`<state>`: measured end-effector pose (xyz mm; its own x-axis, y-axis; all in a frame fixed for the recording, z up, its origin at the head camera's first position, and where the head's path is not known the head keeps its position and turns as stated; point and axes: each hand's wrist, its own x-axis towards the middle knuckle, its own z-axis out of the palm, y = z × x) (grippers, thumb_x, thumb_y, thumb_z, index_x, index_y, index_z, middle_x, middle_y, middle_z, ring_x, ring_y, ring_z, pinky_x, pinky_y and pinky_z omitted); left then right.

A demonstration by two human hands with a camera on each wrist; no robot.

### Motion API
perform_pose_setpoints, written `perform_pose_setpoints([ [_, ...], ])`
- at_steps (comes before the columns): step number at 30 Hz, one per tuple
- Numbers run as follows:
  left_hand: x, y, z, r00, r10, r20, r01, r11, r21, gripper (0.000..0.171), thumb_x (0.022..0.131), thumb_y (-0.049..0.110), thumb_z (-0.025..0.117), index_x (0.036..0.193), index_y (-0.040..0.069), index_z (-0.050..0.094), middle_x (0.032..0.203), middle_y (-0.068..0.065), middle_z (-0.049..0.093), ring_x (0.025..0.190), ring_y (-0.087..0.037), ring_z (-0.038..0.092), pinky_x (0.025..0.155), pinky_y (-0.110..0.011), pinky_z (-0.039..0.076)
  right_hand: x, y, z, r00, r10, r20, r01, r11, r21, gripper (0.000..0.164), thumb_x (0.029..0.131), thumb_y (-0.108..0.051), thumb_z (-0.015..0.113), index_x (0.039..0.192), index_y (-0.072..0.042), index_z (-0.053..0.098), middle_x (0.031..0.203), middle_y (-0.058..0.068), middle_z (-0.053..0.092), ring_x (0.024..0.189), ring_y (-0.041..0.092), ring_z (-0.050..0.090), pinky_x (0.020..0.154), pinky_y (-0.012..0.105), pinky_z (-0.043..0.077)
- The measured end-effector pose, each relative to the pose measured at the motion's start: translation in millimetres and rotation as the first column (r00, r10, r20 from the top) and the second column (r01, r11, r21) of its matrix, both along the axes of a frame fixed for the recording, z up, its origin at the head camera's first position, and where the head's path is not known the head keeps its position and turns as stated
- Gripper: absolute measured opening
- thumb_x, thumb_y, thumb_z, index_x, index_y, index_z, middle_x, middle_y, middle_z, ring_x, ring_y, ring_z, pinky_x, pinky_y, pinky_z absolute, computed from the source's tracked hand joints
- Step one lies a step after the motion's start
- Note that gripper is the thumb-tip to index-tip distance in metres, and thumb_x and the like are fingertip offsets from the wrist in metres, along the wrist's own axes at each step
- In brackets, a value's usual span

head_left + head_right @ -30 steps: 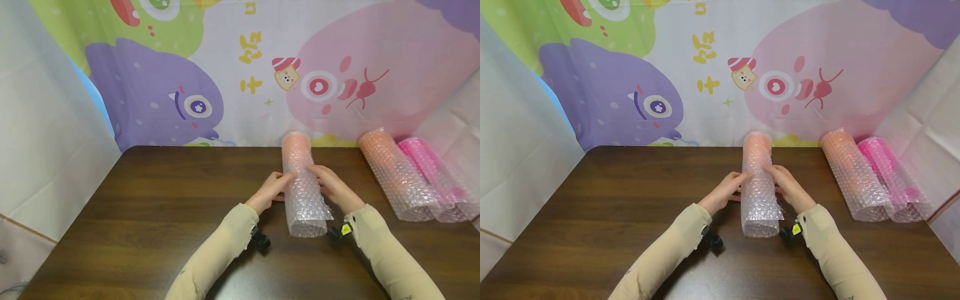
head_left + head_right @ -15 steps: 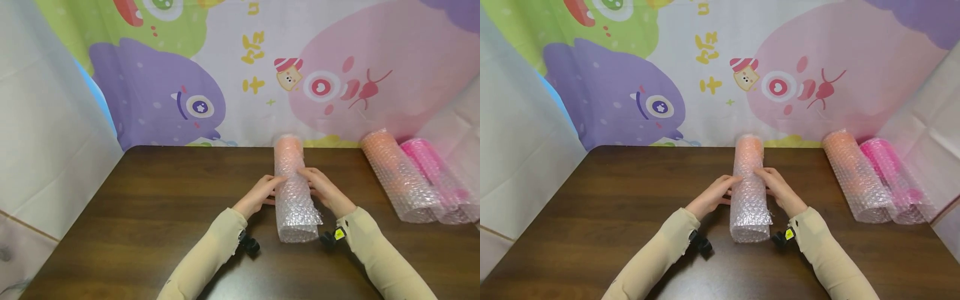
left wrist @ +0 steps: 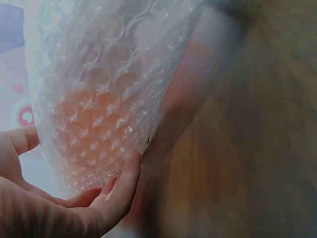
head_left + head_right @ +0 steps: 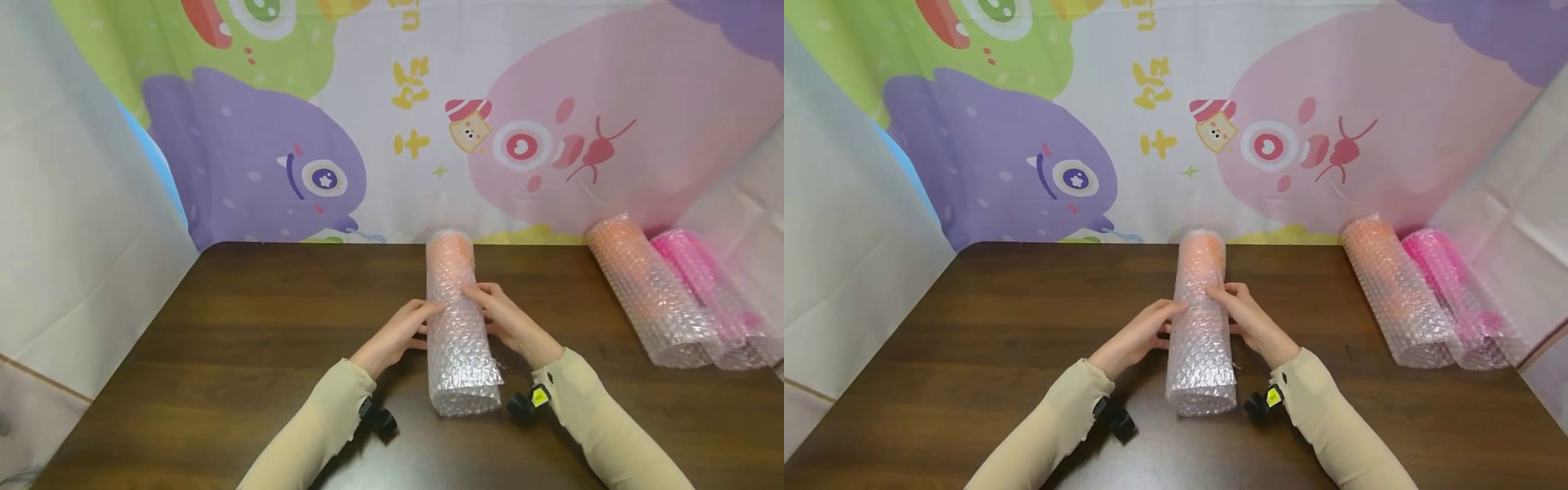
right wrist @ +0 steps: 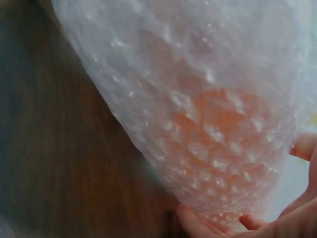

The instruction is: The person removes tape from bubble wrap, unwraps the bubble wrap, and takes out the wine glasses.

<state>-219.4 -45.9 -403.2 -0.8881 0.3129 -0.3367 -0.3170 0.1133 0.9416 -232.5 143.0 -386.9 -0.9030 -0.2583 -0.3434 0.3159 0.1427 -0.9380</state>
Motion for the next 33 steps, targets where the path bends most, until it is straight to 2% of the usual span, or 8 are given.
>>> perform_pose_setpoints([
  [4,2.8,-6.3,-1.5,1.000,-0.023,-0.001,0.023,1.000,0.009,0.059,0.089,0.039,0.050,0.130,-0.001,0.035,0.121,-0.018,0.045,0.103,-0.029,0.051,0.080,-0.041,0.050,2.4,-5.3,-1.4,1.000,-0.004,0.000,0.004,1.000,-0.011,0.070,0.090,-0.040,0.047,0.137,-0.004,0.009,0.134,0.021,0.024,0.112,0.031,0.039,0.085,0.038,0.043],
  [10,8.0,-13.2,1.4,0.999,-0.049,-0.019,0.050,0.999,0.014,0.057,0.089,0.039,0.050,0.127,0.000,0.036,0.118,-0.016,0.047,0.097,-0.025,0.053,0.078,-0.038,0.050,5.9,-10.4,-1.7,1.000,0.001,-0.011,-0.002,1.000,-0.026,0.069,0.090,-0.038,0.048,0.136,-0.005,0.009,0.131,0.021,0.028,0.114,0.031,0.040,0.086,0.039,0.042],
  [22,15.4,-26.0,0.3,0.999,-0.042,0.002,0.042,0.999,0.009,0.053,0.089,0.037,0.051,0.123,-0.001,0.039,0.118,-0.016,0.045,0.095,-0.024,0.053,0.077,-0.039,0.051,14.9,-21.2,-2.1,1.000,0.006,-0.009,-0.006,0.999,-0.049,0.071,0.089,-0.036,0.052,0.134,-0.004,0.009,0.133,0.021,0.023,0.121,0.034,0.034,0.090,0.042,0.039],
  [28,19.6,-33.4,-1.9,0.999,-0.045,0.012,0.045,0.999,0.018,0.055,0.087,0.037,0.053,0.123,-0.002,0.039,0.116,-0.016,0.047,0.093,-0.023,0.053,0.078,-0.037,0.050,18.0,-25.9,-5.5,1.000,0.000,-0.008,-0.001,0.999,-0.042,0.068,0.088,-0.035,0.053,0.133,-0.004,0.012,0.131,0.021,0.026,0.119,0.034,0.035,0.089,0.042,0.040],
  [33,25.3,-40.7,-2.6,0.998,-0.056,-0.007,0.056,0.998,0.019,0.055,0.087,0.037,0.054,0.123,-0.002,0.039,0.116,-0.016,0.048,0.094,-0.023,0.054,0.079,-0.037,0.050,21.5,-31.1,-7.3,1.000,-0.008,-0.011,0.007,0.999,-0.035,0.066,0.087,-0.035,0.056,0.130,-0.006,0.016,0.127,0.020,0.032,0.117,0.032,0.037,0.086,0.040,0.041],
])
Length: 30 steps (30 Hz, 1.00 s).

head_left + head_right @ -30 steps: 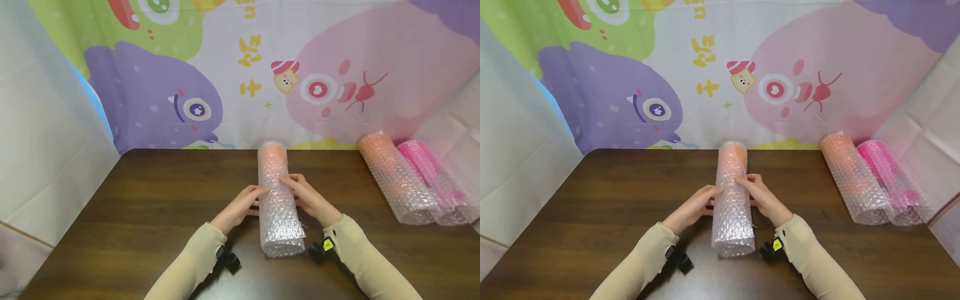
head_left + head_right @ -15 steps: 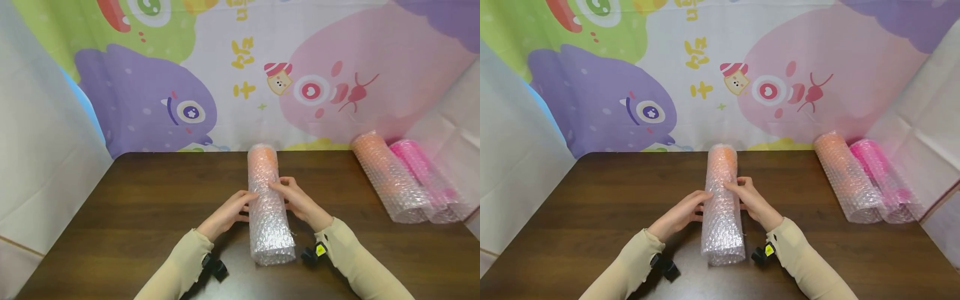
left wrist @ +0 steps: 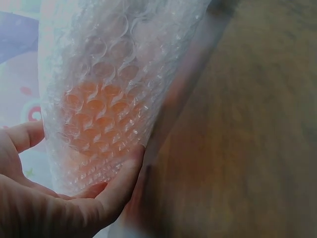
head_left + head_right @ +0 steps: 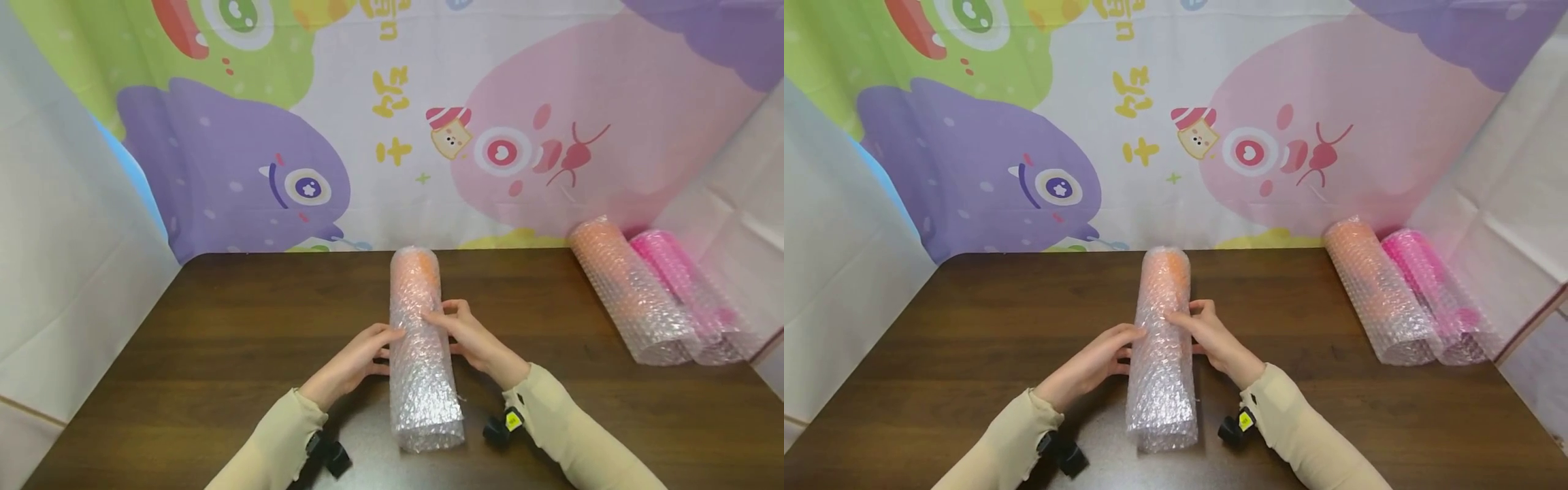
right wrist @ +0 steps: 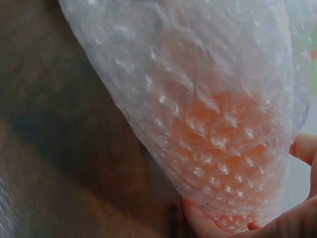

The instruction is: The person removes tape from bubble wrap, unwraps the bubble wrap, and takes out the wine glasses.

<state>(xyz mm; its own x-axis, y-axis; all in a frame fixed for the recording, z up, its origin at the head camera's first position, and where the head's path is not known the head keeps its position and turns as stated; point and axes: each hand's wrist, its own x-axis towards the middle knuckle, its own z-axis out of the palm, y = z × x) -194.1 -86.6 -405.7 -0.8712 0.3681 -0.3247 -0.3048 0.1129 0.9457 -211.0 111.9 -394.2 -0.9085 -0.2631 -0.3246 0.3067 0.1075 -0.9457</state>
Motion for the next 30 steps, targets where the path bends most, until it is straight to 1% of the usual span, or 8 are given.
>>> perform_pose_setpoints([
  [5,7.2,-7.2,-1.0,1.000,0.005,-0.014,-0.005,1.000,0.002,0.055,0.088,0.038,0.053,0.123,-0.002,0.040,0.115,-0.016,0.049,0.094,-0.023,0.054,0.079,-0.038,0.050,3.5,-5.9,-2.0,1.000,0.012,-0.004,-0.012,1.000,0.004,0.067,0.086,-0.035,0.057,0.129,-0.006,0.017,0.126,0.020,0.033,0.117,0.033,0.038,0.086,0.041,0.042],
  [10,13.4,-12.1,-1.2,1.000,0.019,-0.014,-0.019,1.000,0.006,0.050,0.088,0.035,0.053,0.120,-0.002,0.041,0.113,-0.014,0.050,0.091,-0.020,0.055,0.077,-0.036,0.050,5.9,-11.0,-4.3,1.000,0.026,-0.009,-0.026,0.999,0.020,0.067,0.085,-0.035,0.058,0.129,-0.006,0.018,0.124,0.021,0.035,0.115,0.033,0.040,0.086,0.042,0.042],
  [17,18.4,-17.7,1.2,0.999,0.027,-0.020,-0.027,1.000,0.007,0.047,0.088,0.033,0.052,0.118,-0.002,0.043,0.110,-0.012,0.051,0.087,-0.018,0.056,0.074,-0.033,0.050,10.1,-16.5,-2.6,0.999,0.022,-0.024,-0.021,0.999,0.026,0.067,0.084,-0.036,0.059,0.127,-0.005,0.019,0.120,0.022,0.038,0.111,0.032,0.043,0.083,0.040,0.045],
  [24,23.2,-22.5,2.9,1.000,0.005,-0.025,-0.005,1.000,0.022,0.047,0.088,0.031,0.052,0.117,-0.003,0.041,0.104,-0.010,0.053,0.084,-0.016,0.056,0.074,-0.033,0.050,14.6,-22.0,-2.4,1.000,0.017,-0.017,-0.016,1.000,0.020,0.065,0.084,-0.036,0.059,0.125,-0.005,0.020,0.119,0.022,0.036,0.107,0.031,0.044,0.078,0.037,0.046],
  [30,25.1,-27.9,2.7,0.999,0.006,-0.034,-0.005,1.000,0.010,0.048,0.089,0.032,0.051,0.118,-0.003,0.040,0.107,-0.011,0.051,0.085,-0.016,0.056,0.075,-0.034,0.050,16.7,-27.4,-2.7,1.000,0.003,-0.021,-0.003,1.000,0.014,0.062,0.085,-0.034,0.060,0.124,-0.006,0.021,0.116,0.021,0.039,0.102,0.028,0.048,0.075,0.035,0.047],
])
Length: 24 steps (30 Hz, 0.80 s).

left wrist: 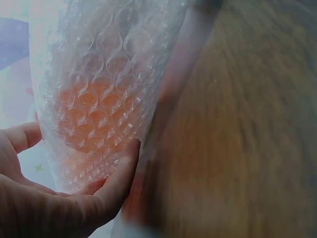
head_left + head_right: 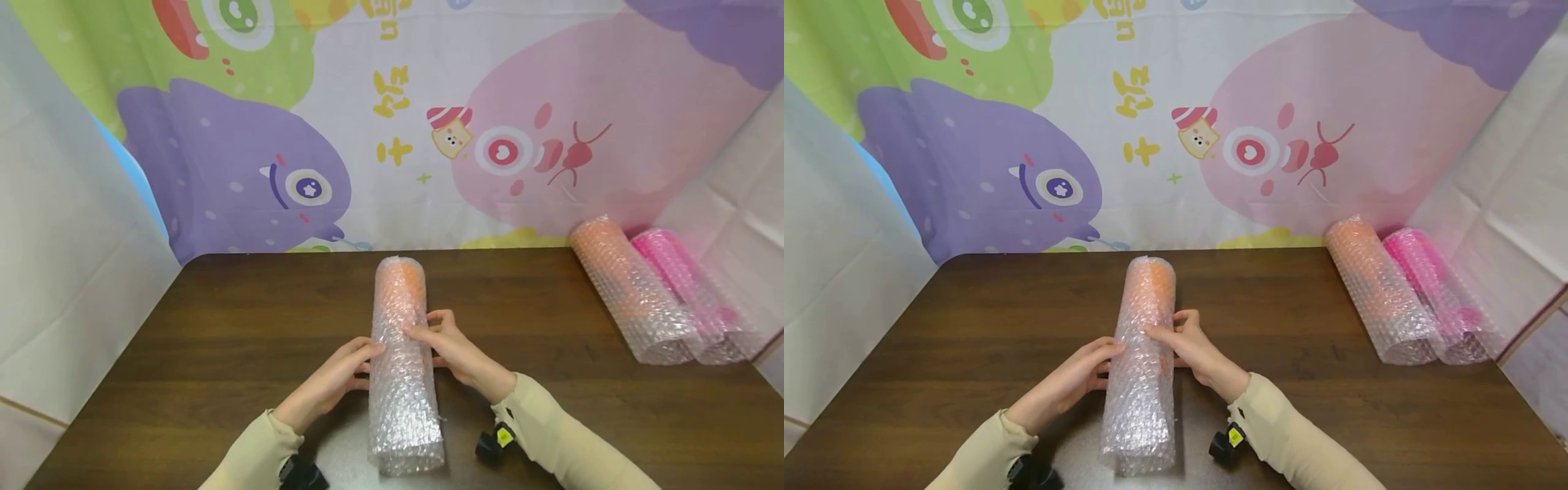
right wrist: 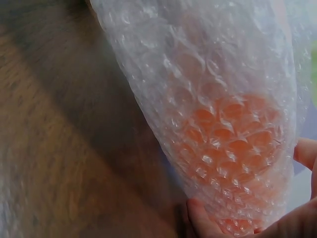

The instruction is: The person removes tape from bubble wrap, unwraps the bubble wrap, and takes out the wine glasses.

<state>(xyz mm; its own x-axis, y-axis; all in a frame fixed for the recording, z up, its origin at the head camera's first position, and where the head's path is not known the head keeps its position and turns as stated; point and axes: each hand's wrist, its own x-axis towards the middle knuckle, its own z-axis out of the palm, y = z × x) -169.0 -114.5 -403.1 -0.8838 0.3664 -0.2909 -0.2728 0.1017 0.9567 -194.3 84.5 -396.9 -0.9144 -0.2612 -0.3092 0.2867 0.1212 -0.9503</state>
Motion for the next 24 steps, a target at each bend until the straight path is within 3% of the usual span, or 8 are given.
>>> perform_pose_setpoints([
  [8,0.9,-5.5,-2.8,1.000,-0.007,0.019,0.006,1.000,0.017,0.046,0.089,0.030,0.050,0.119,-0.003,0.039,0.105,-0.009,0.053,0.085,-0.014,0.057,0.076,-0.033,0.050,0.7,-5.5,-2.2,0.999,-0.028,-0.016,0.028,0.999,0.035,0.063,0.084,-0.034,0.062,0.124,-0.005,0.023,0.113,0.020,0.039,0.099,0.028,0.049,0.077,0.039,0.047],
  [13,-1.5,-6.4,0.9,1.000,0.001,0.012,0.000,0.999,-0.047,0.050,0.088,0.032,0.051,0.120,-0.004,0.040,0.109,-0.013,0.051,0.089,-0.019,0.055,0.077,-0.037,0.051,0.6,-7.1,-2.8,0.999,-0.040,-0.029,0.041,0.998,0.047,0.066,0.083,-0.035,0.063,0.125,-0.004,0.023,0.114,0.021,0.038,0.098,0.028,0.049,0.078,0.040,0.048],
  [16,-3.7,-7.6,5.4,1.000,0.024,-0.006,-0.025,0.996,-0.083,0.060,0.086,0.029,0.055,0.129,-0.005,0.032,0.115,-0.018,0.047,0.096,-0.024,0.054,0.080,-0.039,0.051,0.9,-7.5,-3.1,0.999,-0.040,-0.035,0.042,0.998,0.053,0.066,0.083,-0.034,0.063,0.126,-0.004,0.023,0.115,0.022,0.038,0.097,0.028,0.050,0.076,0.039,0.049],
  [21,-9.8,-9.9,16.3,0.990,0.096,-0.100,-0.106,0.989,-0.106,0.070,0.083,0.018,0.058,0.137,-0.004,0.019,0.122,-0.024,0.044,0.106,-0.029,0.052,0.084,-0.039,0.050,1.4,-8.0,-2.8,0.998,-0.041,-0.042,0.044,0.997,0.066,0.067,0.083,-0.035,0.063,0.126,-0.004,0.023,0.115,0.023,0.040,0.096,0.028,0.052,0.074,0.038,0.049],
  [24,-15.8,-9.9,23.1,0.969,0.128,-0.210,-0.168,0.968,-0.184,0.068,0.084,0.017,0.060,0.136,-0.003,0.022,0.123,-0.024,0.044,0.106,-0.030,0.052,0.084,-0.038,0.049,1.0,-8.4,-2.7,0.998,-0.041,-0.050,0.045,0.997,0.069,0.066,0.083,-0.034,0.063,0.126,-0.004,0.023,0.113,0.022,0.042,0.095,0.027,0.052,0.073,0.037,0.050],
])
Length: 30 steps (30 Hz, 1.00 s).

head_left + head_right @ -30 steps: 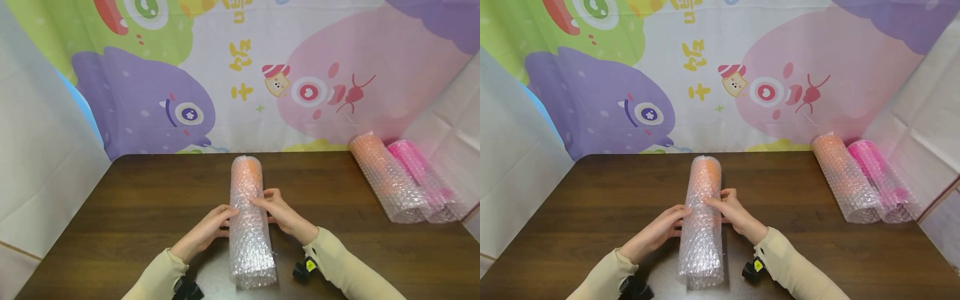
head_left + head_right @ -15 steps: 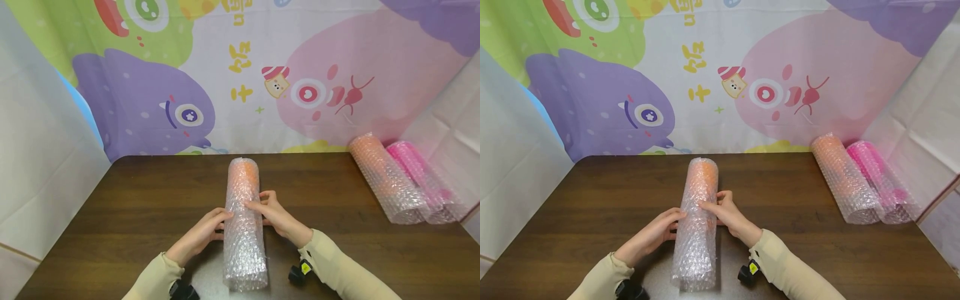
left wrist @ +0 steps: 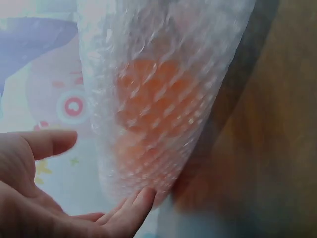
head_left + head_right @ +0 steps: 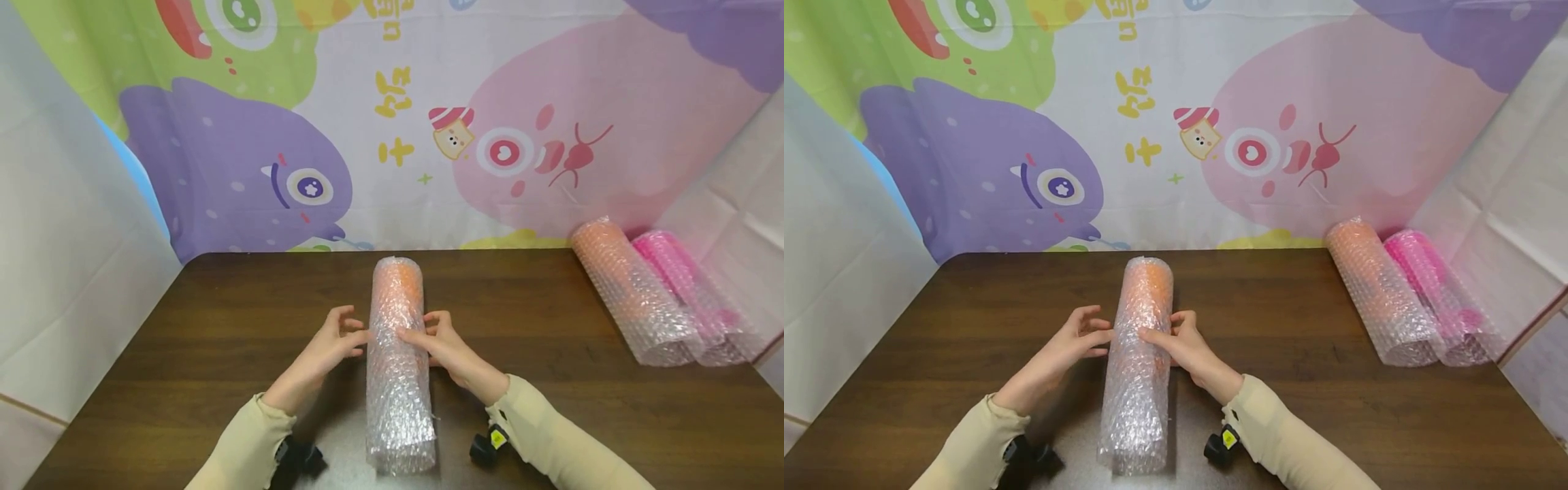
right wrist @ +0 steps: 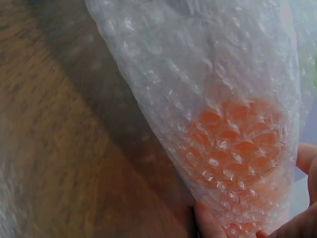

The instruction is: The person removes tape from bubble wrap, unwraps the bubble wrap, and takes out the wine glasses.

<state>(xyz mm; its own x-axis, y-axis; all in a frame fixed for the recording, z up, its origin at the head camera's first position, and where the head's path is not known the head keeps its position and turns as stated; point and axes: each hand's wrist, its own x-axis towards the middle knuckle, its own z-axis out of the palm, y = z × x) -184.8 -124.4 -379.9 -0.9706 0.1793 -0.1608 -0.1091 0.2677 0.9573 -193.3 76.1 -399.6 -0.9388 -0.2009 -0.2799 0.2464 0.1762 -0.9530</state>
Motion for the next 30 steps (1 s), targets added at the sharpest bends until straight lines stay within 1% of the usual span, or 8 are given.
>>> perform_pose_setpoints([
  [2,-3.9,1.3,4.4,0.995,0.022,-0.101,-0.034,0.993,-0.112,0.066,0.083,0.018,0.061,0.135,-0.002,0.026,0.122,-0.022,0.046,0.105,-0.030,0.053,0.083,-0.039,0.049,-0.5,0.1,-0.6,1.000,0.000,-0.010,0.000,1.000,0.001,0.065,0.083,-0.033,0.063,0.125,-0.003,0.023,0.112,0.022,0.043,0.094,0.027,0.053,0.072,0.037,0.050],
  [4,-7.7,1.9,8.7,0.972,-0.002,-0.235,-0.060,0.965,-0.256,0.060,0.083,0.020,0.063,0.132,0.001,0.034,0.119,-0.018,0.050,0.103,-0.029,0.054,0.083,-0.040,0.048,-0.6,0.3,-0.7,1.000,0.002,-0.014,-0.002,1.000,0.003,0.064,0.083,-0.033,0.063,0.125,-0.004,0.024,0.111,0.022,0.044,0.093,0.026,0.054,0.071,0.036,0.050],
  [9,-18.2,7.8,22.7,0.849,-0.131,-0.512,-0.166,0.854,-0.494,0.037,0.082,0.020,0.064,0.114,0.003,0.057,0.107,-0.012,0.057,0.096,-0.026,0.055,0.079,-0.040,0.047,-1.9,0.3,-1.9,1.000,0.008,-0.016,-0.009,1.000,-0.003,0.063,0.083,-0.033,0.064,0.123,-0.004,0.025,0.110,0.021,0.045,0.091,0.025,0.055,0.070,0.034,0.051],
  [13,-31.2,16.4,31.7,0.791,-0.213,-0.574,-0.161,0.833,-0.530,0.023,0.083,0.014,0.063,0.102,0.003,0.064,0.094,-0.011,0.061,0.082,-0.022,0.056,0.069,-0.035,0.048,-2.4,-0.3,-1.8,0.999,0.013,-0.032,-0.013,1.000,0.007,0.061,0.082,-0.033,0.064,0.122,-0.005,0.026,0.110,0.021,0.045,0.089,0.024,0.056,0.070,0.032,0.051],
  [19,-50.2,29.5,33.9,0.785,-0.274,-0.556,-0.128,0.806,-0.578,0.014,0.083,0.011,0.064,0.095,0.004,0.067,0.085,-0.007,0.061,0.077,-0.020,0.061,0.065,-0.030,0.052,-2.0,-1.7,-2.4,0.999,0.003,-0.046,-0.002,1.000,0.016,0.061,0.082,-0.031,0.064,0.122,-0.003,0.026,0.109,0.021,0.046,0.088,0.023,0.056,0.069,0.034,0.051],
  [22,-56.6,35.0,32.1,0.781,-0.299,-0.549,-0.133,0.779,-0.613,0.013,0.083,0.014,0.065,0.092,0.005,0.069,0.084,-0.006,0.061,0.076,-0.018,0.061,0.065,-0.029,0.052,-2.7,-2.5,-3.3,0.999,0.005,-0.044,-0.004,1.000,0.017,0.061,0.083,-0.030,0.064,0.123,-0.003,0.026,0.110,0.022,0.046,0.087,0.023,0.056,0.068,0.034,0.051],
  [27,-60.6,42.6,31.2,0.747,-0.348,-0.567,-0.175,0.720,-0.672,0.016,0.081,0.021,0.068,0.088,0.006,0.069,0.081,-0.006,0.058,0.068,-0.017,0.057,0.061,-0.031,0.049,-3.9,-2.4,-3.7,0.999,0.004,-0.046,-0.002,0.999,0.039,0.062,0.083,-0.030,0.064,0.123,-0.004,0.026,0.111,0.022,0.047,0.088,0.023,0.056,0.067,0.034,0.051],
  [30,-60.7,45.4,31.0,0.742,-0.369,-0.560,-0.192,0.683,-0.705,0.018,0.080,0.022,0.069,0.088,0.006,0.069,0.080,-0.005,0.055,0.065,-0.016,0.053,0.059,-0.032,0.048,-3.9,-2.1,-3.5,0.999,0.007,-0.046,-0.005,0.999,0.045,0.062,0.082,-0.030,0.065,0.123,-0.004,0.027,0.112,0.022,0.048,0.089,0.024,0.057,0.068,0.035,0.052],
])
